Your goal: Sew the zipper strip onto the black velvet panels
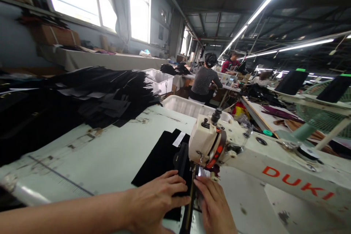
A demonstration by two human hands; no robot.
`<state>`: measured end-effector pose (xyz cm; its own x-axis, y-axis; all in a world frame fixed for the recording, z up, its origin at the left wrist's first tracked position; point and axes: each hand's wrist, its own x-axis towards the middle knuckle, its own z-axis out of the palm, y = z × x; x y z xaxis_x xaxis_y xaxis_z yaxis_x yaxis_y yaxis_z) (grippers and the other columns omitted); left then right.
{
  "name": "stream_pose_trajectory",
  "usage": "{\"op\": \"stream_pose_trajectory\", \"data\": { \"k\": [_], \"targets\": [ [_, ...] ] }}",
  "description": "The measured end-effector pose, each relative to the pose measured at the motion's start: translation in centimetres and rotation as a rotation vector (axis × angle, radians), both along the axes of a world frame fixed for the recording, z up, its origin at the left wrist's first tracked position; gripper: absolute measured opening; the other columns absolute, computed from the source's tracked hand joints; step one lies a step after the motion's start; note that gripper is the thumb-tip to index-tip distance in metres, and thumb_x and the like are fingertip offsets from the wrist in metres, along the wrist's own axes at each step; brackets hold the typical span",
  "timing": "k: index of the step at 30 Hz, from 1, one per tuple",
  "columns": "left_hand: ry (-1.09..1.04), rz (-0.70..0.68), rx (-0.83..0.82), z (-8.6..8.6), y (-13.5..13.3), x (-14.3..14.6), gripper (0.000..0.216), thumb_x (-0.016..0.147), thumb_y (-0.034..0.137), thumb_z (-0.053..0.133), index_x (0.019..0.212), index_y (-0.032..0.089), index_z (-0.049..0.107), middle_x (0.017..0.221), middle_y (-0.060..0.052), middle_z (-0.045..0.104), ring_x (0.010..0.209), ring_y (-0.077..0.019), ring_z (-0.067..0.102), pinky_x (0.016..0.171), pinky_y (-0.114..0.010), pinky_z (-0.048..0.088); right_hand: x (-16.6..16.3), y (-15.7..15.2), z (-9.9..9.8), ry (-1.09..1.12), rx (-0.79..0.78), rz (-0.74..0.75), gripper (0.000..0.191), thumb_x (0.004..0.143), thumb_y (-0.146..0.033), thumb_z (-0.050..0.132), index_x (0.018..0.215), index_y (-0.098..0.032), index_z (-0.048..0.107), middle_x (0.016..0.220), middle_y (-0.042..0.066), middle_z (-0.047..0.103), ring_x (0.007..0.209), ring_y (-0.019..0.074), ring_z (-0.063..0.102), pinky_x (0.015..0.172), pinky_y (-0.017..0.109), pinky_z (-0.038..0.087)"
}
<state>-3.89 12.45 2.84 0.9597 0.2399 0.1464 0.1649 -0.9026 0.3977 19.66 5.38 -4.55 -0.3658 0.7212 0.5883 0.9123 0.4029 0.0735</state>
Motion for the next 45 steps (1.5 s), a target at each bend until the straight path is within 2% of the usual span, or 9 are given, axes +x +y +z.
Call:
{"op": "stream_pose_trajectory", "data": {
  "k": [4,12,15,19,26,29,37,45],
  "targets": [
    [0.008,0.003,0.020,0.2,0.8,0.4,0.071,0.080,0.058,0.072,0.138,0.020,0.054,0.134,-0.013,0.059,0.123,-0.0323,0.055,0.116,-0.049,0.029,0.2,-0.1,0.5,0.078,-0.002,0.145,0.048,0.078,0.001,0.042,0.116,-0.021,0.061,0.112,0.003,0.070,0.109,0.0197,0.064,0.098,0.035,0.051],
    [-0.016,0.020,0.071,-0.2,2.3,1.1,0.075,0.078,0.062,0.074,0.137,0.020,0.055,0.132,-0.013,0.058,0.122,-0.0319,0.054,0.117,-0.050,0.028,0.2,0.1,0.0,0.031,-0.004,0.069,0.053,0.075,-0.002,0.044,0.122,-0.018,0.060,0.120,0.005,0.068,0.110,0.0223,0.064,0.094,0.037,0.054],
    [-0.008,0.035,0.076,-0.4,2.1,1.2,0.072,0.077,0.059,0.075,0.134,0.018,0.059,0.125,-0.013,0.059,0.118,-0.0311,0.056,0.118,-0.049,0.028,0.2,-0.1,0.4,0.072,-0.011,0.102,0.046,0.076,-0.003,0.045,0.115,-0.020,0.062,0.115,0.004,0.069,0.108,0.0215,0.064,0.097,0.036,0.052],
    [0.019,0.051,0.080,0.0,1.5,1.0,0.066,0.083,0.053,0.071,0.136,0.016,0.057,0.129,-0.015,0.057,0.121,-0.0311,0.056,0.119,-0.048,0.027,0.0,-0.3,0.5,0.088,-0.016,0.141,0.044,0.077,-0.003,0.045,0.115,-0.019,0.061,0.113,0.004,0.070,0.108,0.0204,0.064,0.099,0.034,0.051],
    [-0.063,0.052,0.020,-0.4,2.0,1.0,0.061,0.083,0.052,0.071,0.134,0.019,0.060,0.130,-0.013,0.059,0.122,-0.0306,0.057,0.121,-0.048,0.024,-0.6,-0.5,-1.0,0.048,0.000,-0.010,0.047,0.076,-0.003,0.046,0.118,-0.019,0.061,0.119,0.004,0.069,0.113,0.0248,0.063,0.097,0.040,0.052],
    [-0.100,0.059,0.003,-0.8,2.5,1.1,0.063,0.082,0.053,0.072,0.134,0.018,0.060,0.133,-0.014,0.058,0.124,-0.0314,0.056,0.121,-0.046,0.024,-0.7,-0.5,-1.5,0.040,-0.001,-0.026,0.049,0.076,-0.005,0.046,0.121,-0.017,0.059,0.124,0.005,0.067,0.115,0.0259,0.062,0.097,0.041,0.053],
    [-0.090,0.083,-0.007,-0.5,2.9,1.6,0.069,0.080,0.055,0.074,0.135,0.015,0.061,0.136,-0.017,0.057,0.128,-0.0327,0.053,0.121,-0.045,0.023,-1.1,-0.2,-1.1,0.029,-0.011,-0.064,0.053,0.072,-0.004,0.045,0.123,-0.016,0.058,0.122,0.008,0.067,0.114,0.0263,0.061,0.097,0.042,0.052],
    [-0.107,0.083,-0.059,-1.0,3.3,1.7,0.073,0.078,0.055,0.076,0.139,0.019,0.058,0.139,-0.013,0.055,0.129,-0.0316,0.052,0.123,-0.043,0.020,-1.3,-0.2,-1.1,-0.080,-0.020,-0.100,0.063,0.065,-0.002,0.043,0.126,-0.011,0.055,0.128,0.010,0.064,0.118,0.0270,0.059,0.097,0.043,0.052]
  ]
}}
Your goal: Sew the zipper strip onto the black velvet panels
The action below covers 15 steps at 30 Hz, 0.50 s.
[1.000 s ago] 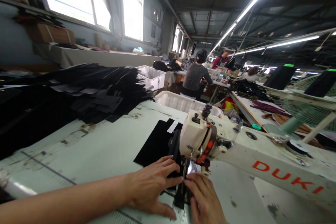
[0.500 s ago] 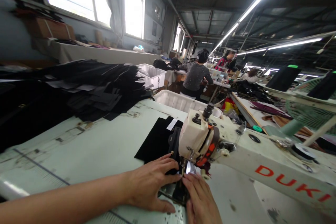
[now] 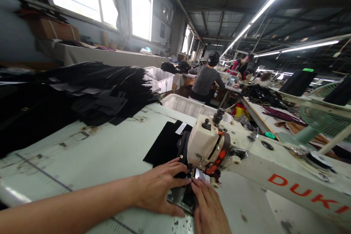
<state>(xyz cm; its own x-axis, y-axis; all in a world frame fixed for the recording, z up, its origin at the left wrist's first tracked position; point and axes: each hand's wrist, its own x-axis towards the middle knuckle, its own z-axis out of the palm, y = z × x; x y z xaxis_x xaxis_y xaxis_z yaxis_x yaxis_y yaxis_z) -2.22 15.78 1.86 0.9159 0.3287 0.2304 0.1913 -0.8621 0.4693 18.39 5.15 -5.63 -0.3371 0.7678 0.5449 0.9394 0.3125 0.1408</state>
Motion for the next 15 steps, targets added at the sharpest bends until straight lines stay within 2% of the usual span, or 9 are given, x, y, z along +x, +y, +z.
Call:
{"op": "stream_pose_trajectory", "data": {
  "k": [7,13,15],
  "targets": [
    [0.000,0.007,-0.013,0.0,0.2,0.1,0.072,0.079,0.057,0.074,0.137,0.019,0.059,0.138,-0.014,0.055,0.130,-0.0316,0.051,0.123,-0.044,0.019,0.2,0.1,-0.3,-0.003,-0.001,-0.001,0.062,0.067,-0.001,0.042,0.127,-0.011,0.055,0.130,0.011,0.062,0.119,0.0268,0.058,0.098,0.043,0.051],
    [-0.065,-0.019,-0.001,-0.8,0.4,0.0,0.071,0.079,0.056,0.075,0.138,0.020,0.058,0.138,-0.014,0.055,0.126,-0.0320,0.054,0.123,-0.046,0.019,0.3,0.2,-0.7,-0.008,-0.007,-0.007,0.062,0.068,-0.002,0.042,0.128,-0.011,0.056,0.132,0.011,0.061,0.122,0.0261,0.057,0.099,0.041,0.051],
    [-0.087,-0.048,0.011,-0.8,1.2,-0.1,0.063,0.079,0.051,0.075,0.133,0.022,0.062,0.134,-0.012,0.059,0.123,-0.0309,0.057,0.120,-0.044,0.026,1.2,0.8,-1.2,-0.028,0.021,0.013,0.061,0.068,-0.002,0.042,0.126,-0.011,0.058,0.131,0.010,0.062,0.120,0.0256,0.059,0.097,0.040,0.051]
  ]
}}
